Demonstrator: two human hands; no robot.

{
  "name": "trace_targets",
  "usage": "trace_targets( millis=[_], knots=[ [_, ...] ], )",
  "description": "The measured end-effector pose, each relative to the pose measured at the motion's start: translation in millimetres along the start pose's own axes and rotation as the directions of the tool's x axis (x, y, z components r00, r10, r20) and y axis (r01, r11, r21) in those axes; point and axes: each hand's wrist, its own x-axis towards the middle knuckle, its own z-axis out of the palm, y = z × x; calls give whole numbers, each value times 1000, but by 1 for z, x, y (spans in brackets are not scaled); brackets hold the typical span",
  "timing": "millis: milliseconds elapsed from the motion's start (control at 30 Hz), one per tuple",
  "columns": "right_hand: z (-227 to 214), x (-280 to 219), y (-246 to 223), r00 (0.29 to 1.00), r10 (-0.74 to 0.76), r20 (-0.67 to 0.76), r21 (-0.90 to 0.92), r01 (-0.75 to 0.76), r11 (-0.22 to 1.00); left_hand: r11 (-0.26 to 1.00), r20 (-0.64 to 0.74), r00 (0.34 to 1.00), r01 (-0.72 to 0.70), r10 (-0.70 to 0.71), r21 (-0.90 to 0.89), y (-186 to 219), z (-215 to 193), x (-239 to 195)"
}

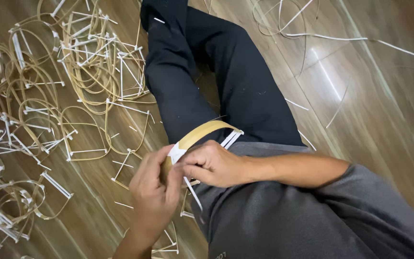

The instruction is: The person sits on the floor and assembles a bamboo frame by wrapping white plastic ties around curved bamboo strips. They use scissors to cut the excess tie length after securing each joint.

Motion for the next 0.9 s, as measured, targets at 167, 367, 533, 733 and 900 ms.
trace_targets(
  millis=[167,367,533,733,900],
  knots=[
    [4,-2,35,973,223,58,-200,-208,958,999,-123,991,-39,43,30,-22,20,4],
    [-12,-7,-5,831,315,459,-571,4,821,992,-475,875,121,-98,17,-107,13,-11],
    [-77,-22,-80,929,-223,297,-244,299,922,519,-403,771,-112,-492,-848,-239,-39,-25],
    [-109,14,-49,983,181,-39,-170,-185,968,-254,215,811,85,-543,-963,-269,34,-56],
    [-56,32,12,981,128,147,8,-130,991,181,250,804,401,-540,-898,-141,79,-38]
  ],
)
